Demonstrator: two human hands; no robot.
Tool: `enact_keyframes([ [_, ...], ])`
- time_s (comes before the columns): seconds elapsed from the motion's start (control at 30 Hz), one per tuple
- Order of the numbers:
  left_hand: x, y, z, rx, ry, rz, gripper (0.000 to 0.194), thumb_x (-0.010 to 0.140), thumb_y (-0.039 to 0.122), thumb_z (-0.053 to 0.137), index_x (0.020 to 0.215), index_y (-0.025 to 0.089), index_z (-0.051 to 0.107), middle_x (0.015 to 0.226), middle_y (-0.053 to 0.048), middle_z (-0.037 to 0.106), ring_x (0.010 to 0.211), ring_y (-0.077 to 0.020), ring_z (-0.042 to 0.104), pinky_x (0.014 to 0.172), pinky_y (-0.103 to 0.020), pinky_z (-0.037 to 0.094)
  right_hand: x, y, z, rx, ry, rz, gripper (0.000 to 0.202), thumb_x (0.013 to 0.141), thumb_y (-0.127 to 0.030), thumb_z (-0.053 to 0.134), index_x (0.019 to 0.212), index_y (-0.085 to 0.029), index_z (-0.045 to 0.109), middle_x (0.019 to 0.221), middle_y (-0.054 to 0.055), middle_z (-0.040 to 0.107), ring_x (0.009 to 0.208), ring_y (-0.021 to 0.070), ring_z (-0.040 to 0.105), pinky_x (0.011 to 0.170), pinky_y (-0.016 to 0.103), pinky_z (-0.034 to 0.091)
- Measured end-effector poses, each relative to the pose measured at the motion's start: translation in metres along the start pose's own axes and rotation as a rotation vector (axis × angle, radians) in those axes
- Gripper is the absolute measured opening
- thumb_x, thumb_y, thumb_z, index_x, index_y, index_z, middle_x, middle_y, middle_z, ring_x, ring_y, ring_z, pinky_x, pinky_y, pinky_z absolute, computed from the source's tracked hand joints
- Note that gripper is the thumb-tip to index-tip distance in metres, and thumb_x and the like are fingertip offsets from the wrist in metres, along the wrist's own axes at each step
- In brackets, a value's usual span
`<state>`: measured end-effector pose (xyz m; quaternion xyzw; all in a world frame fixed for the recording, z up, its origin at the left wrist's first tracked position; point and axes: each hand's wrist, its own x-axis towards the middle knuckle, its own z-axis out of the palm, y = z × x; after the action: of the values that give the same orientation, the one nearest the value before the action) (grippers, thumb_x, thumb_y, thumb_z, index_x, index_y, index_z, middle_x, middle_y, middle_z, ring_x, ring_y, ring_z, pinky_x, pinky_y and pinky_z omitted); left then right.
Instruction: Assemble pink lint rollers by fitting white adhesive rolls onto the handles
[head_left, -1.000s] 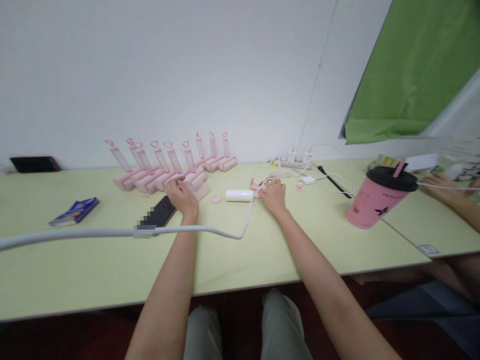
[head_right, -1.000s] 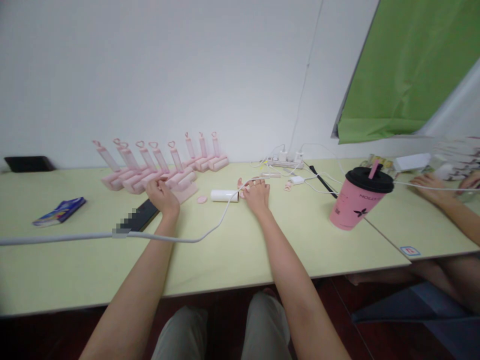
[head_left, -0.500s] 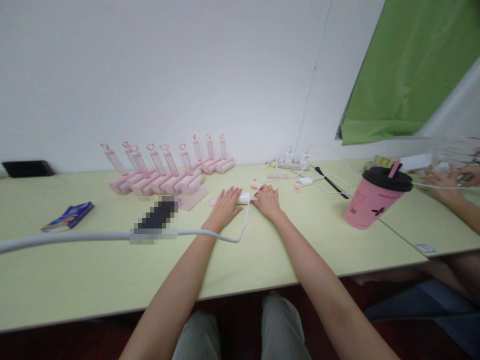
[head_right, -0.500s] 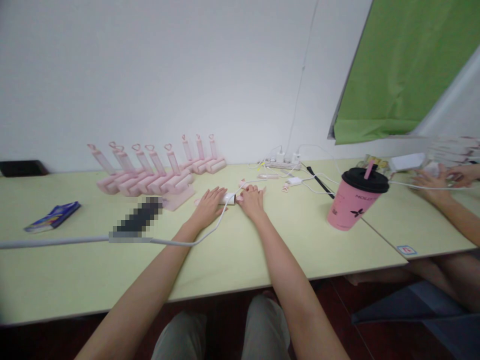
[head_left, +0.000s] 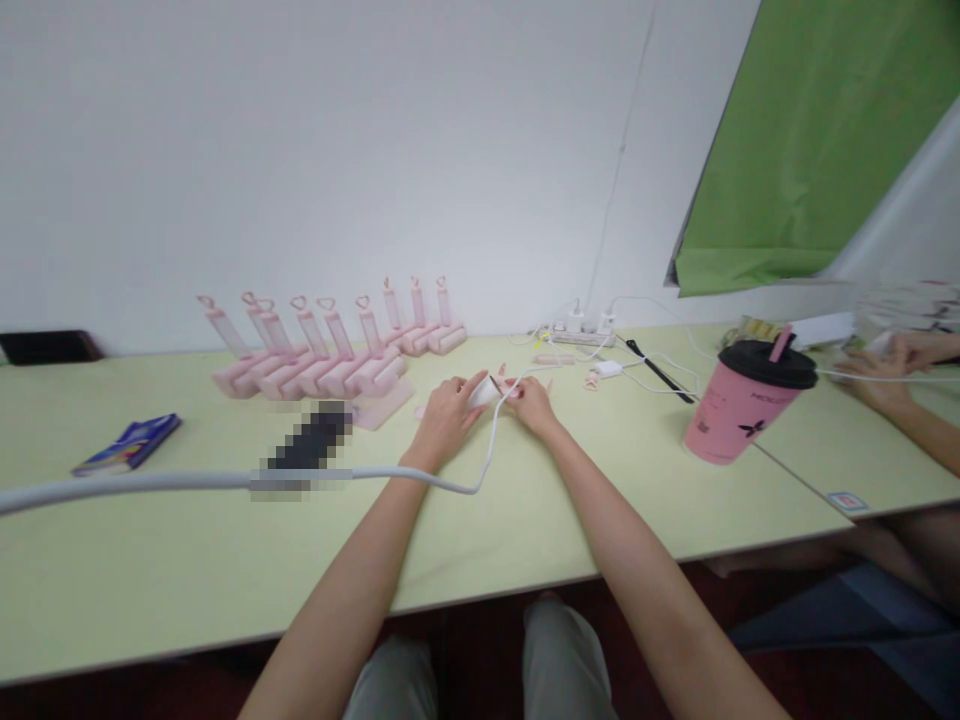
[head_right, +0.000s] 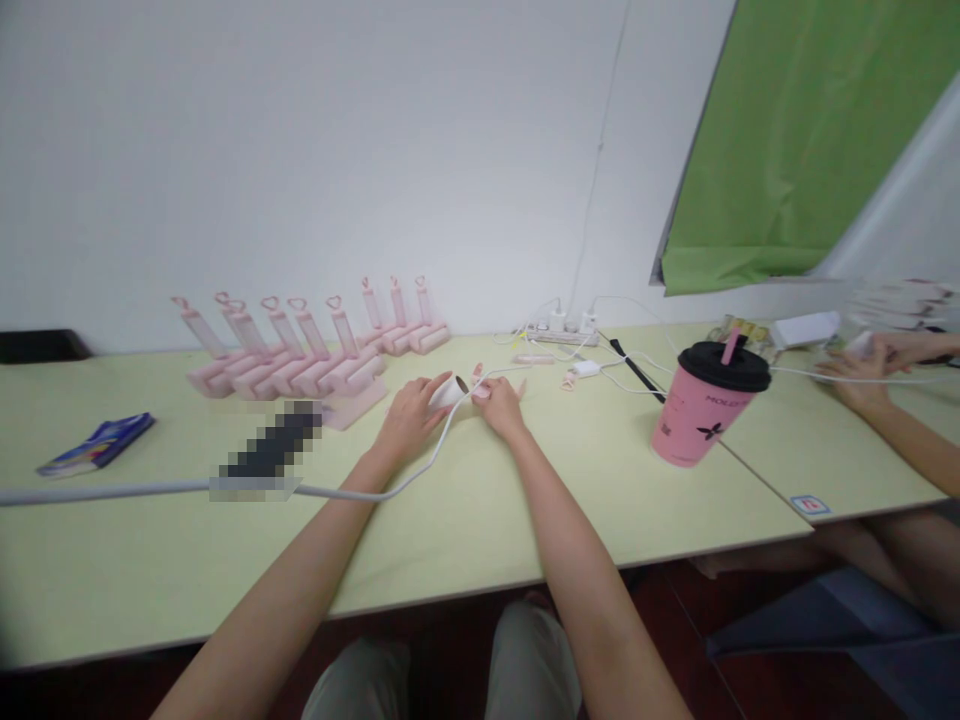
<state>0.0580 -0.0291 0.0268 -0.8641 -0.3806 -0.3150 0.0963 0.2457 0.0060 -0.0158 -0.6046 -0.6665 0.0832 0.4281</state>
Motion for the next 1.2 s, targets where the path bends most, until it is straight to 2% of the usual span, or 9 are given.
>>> enact_keyframes([
  [0.17,-0.001,0.003,0.001,-0.268,0.11,-0.132,0.062,0.083,0.039,0.048,0.136,0.021,0.022,0.108,-0.008,0.051,0.096,-0.0183,0.053,0.085,-0.033,0.042,0.008,0.0,0.003,0.526,0.014,0.137,0.034,0.066,-0.043,0.061,0.09,-0.018,0.063,0.079,0.002,0.065,0.071,0.0153,0.058,0.072,0.031,0.045],
  [0.3,-0.002,0.003,0.004,-0.329,0.083,-0.209,0.067,0.079,0.04,0.052,0.136,0.023,0.02,0.109,-0.008,0.052,0.091,-0.0183,0.056,0.081,-0.034,0.045,0.012,-0.01,-0.002,0.818,0.073,0.205,0.039,0.058,-0.043,0.068,0.087,-0.018,0.06,0.086,0.004,0.065,0.08,0.016,0.06,0.077,0.032,0.046],
  [0.4,-0.003,0.003,0.005,-0.391,0.037,-0.23,0.066,0.079,0.041,0.052,0.135,0.025,0.02,0.108,-0.008,0.052,0.086,-0.0173,0.057,0.075,-0.033,0.048,0.013,-0.021,-0.008,0.965,0.082,0.165,0.039,0.06,-0.042,0.067,0.088,-0.019,0.055,0.091,0.005,0.065,0.086,0.0159,0.059,0.082,0.032,0.045],
  [0.53,-0.004,0.001,0.008,-0.48,0.026,-0.231,0.067,0.079,0.041,0.051,0.136,0.026,0.018,0.11,-0.009,0.05,0.084,-0.0161,0.057,0.067,-0.028,0.05,0.005,-0.038,-0.012,1.024,0.055,0.057,0.039,0.065,-0.042,0.065,0.094,-0.022,0.05,0.098,0.004,0.065,0.093,0.0158,0.058,0.087,0.034,0.043],
  [0.67,-0.004,-0.002,0.012,-0.458,0.042,-0.186,0.069,0.079,0.04,0.052,0.137,0.026,0.016,0.117,-0.011,0.048,0.086,-0.0169,0.057,0.069,-0.029,0.05,-0.002,-0.05,-0.011,1.014,0.011,-0.031,0.043,0.071,-0.042,0.061,0.108,-0.025,0.049,0.102,0.002,0.064,0.096,0.0161,0.058,0.092,0.036,0.041],
  [0.8,-0.005,-0.003,0.013,-0.423,0.029,-0.152,0.068,0.081,0.038,0.05,0.138,0.026,0.015,0.128,-0.012,0.043,0.091,-0.0175,0.057,0.075,-0.031,0.049,-0.004,-0.052,-0.005,0.935,-0.073,-0.079,0.034,0.071,-0.042,0.06,0.099,-0.023,0.06,0.104,0.003,0.064,0.099,0.0182,0.056,0.091,0.035,0.041],
  [0.9,-0.005,-0.001,0.011,-0.414,0.047,-0.121,0.063,0.082,0.035,0.049,0.137,0.026,0.019,0.132,-0.012,0.04,0.097,-0.0182,0.056,0.08,-0.033,0.047,-0.004,-0.05,-0.001,0.931,-0.086,-0.099,0.032,0.071,-0.042,0.06,0.097,-0.023,0.063,0.102,0.003,0.064,0.098,0.018,0.056,0.09,0.034,0.042],
  [1.07,-0.004,0.0,0.009,-0.387,0.035,-0.111,0.052,0.082,0.036,0.048,0.131,0.024,0.031,0.124,-0.01,0.048,0.1,-0.0192,0.055,0.085,-0.035,0.044,-0.005,-0.047,-0.001,0.937,-0.112,-0.106,0.032,0.072,-0.042,0.058,0.097,-0.023,0.064,0.102,0.003,0.064,0.1,0.0177,0.055,0.091,0.033,0.041],
  [1.2,-0.004,-0.003,0.01,-0.377,0.025,-0.112,0.05,0.081,0.037,0.049,0.127,0.022,0.035,0.12,-0.01,0.051,0.094,-0.0194,0.056,0.082,-0.036,0.046,-0.008,-0.048,-0.005,0.919,-0.14,-0.084,0.033,0.072,-0.043,0.057,0.098,-0.024,0.064,0.1,0.001,0.064,0.098,0.0175,0.055,0.09,0.032,0.041],
])
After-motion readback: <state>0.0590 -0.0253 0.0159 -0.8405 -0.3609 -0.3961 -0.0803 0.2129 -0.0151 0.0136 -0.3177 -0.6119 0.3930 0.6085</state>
